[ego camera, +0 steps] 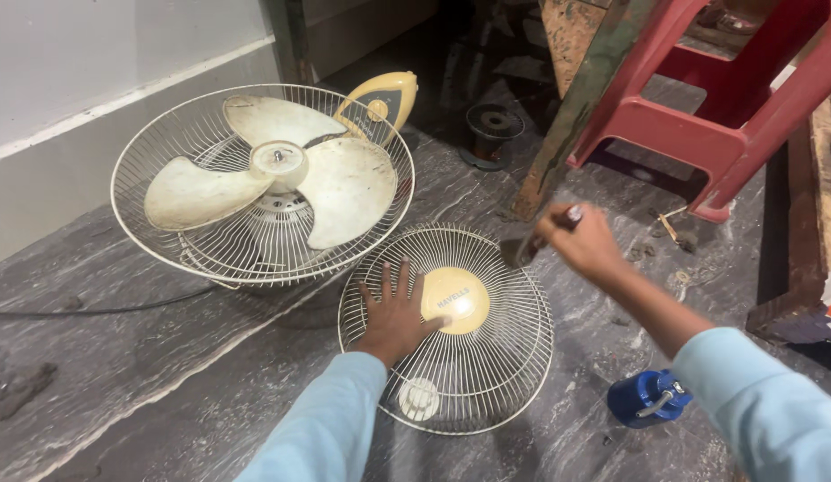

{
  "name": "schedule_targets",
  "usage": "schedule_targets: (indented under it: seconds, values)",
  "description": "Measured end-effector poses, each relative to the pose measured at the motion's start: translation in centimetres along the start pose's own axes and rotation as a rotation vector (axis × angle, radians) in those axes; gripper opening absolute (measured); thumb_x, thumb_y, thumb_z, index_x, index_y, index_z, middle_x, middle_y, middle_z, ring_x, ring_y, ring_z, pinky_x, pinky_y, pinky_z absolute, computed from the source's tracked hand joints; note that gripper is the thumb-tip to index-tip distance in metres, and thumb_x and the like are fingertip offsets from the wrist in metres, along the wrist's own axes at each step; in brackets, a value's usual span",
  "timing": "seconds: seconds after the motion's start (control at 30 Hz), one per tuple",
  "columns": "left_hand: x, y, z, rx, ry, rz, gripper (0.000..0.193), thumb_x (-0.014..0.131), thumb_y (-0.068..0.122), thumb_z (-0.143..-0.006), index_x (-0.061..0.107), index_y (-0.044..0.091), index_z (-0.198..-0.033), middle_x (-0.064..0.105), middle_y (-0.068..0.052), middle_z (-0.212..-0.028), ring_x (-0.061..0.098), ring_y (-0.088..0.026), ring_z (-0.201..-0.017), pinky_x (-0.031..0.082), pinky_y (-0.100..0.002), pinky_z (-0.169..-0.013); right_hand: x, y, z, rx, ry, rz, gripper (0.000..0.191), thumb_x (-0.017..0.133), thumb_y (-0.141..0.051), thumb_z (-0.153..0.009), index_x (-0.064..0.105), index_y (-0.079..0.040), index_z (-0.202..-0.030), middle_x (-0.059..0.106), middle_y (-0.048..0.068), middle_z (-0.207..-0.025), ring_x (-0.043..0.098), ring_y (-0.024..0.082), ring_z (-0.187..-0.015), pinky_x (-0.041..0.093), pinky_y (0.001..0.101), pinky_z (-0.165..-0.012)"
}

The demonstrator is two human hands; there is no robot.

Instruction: The person cleans a disassembled electric fan using a brush and a spray bottle. They scrub the fan cage and blades, then spray liquid onto the blades and wipe them with a cloth.

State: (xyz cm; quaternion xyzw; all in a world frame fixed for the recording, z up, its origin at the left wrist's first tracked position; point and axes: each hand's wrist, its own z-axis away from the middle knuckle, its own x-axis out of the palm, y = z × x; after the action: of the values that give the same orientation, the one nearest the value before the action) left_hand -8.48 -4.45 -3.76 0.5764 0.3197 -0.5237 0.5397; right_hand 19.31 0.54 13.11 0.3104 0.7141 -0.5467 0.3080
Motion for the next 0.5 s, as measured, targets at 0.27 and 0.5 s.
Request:
schedule_targets:
  seconds: [0.27, 0.5]
  values:
    - [-1.7, -1.4, 2.6, -0.100, -0.138, 0.206, 0.115, 0.054, 0.081, -0.081, 0.007, 0.016, -0.164, -0.008, -0.019, -0.171, -0.006, -0.043, -0.157, 0.000, -0.074, -0.119, 0.7, 1.4, -0.3, 0.347, 0.010, 0.371, 0.040, 0.072, -0.047, -0.090, 0.079, -0.008, -0.087, 0.059, 0.013, -0.095, 0.059, 0.025, -0.087, 0.052, 0.0440, -0.083]
    - [-3.2, -0.6, 1.1, -0.718, -0.087, 0.463, 0.142, 0.074, 0.084, -0.066, 0.014, -0.001, -0.162, 0.023, -0.031, -0.163, 0.027, -0.045, -0.152, 0.025, -0.068, -0.118, 3.3, 6.5, 2.0, 0.162, -0.250, 0.748, 0.030, 0.063, -0.026, -0.092, 0.078, -0.001, -0.097, 0.078, 0.023, -0.108, 0.072, 0.035, -0.105, 0.049, 0.0439, -0.112]
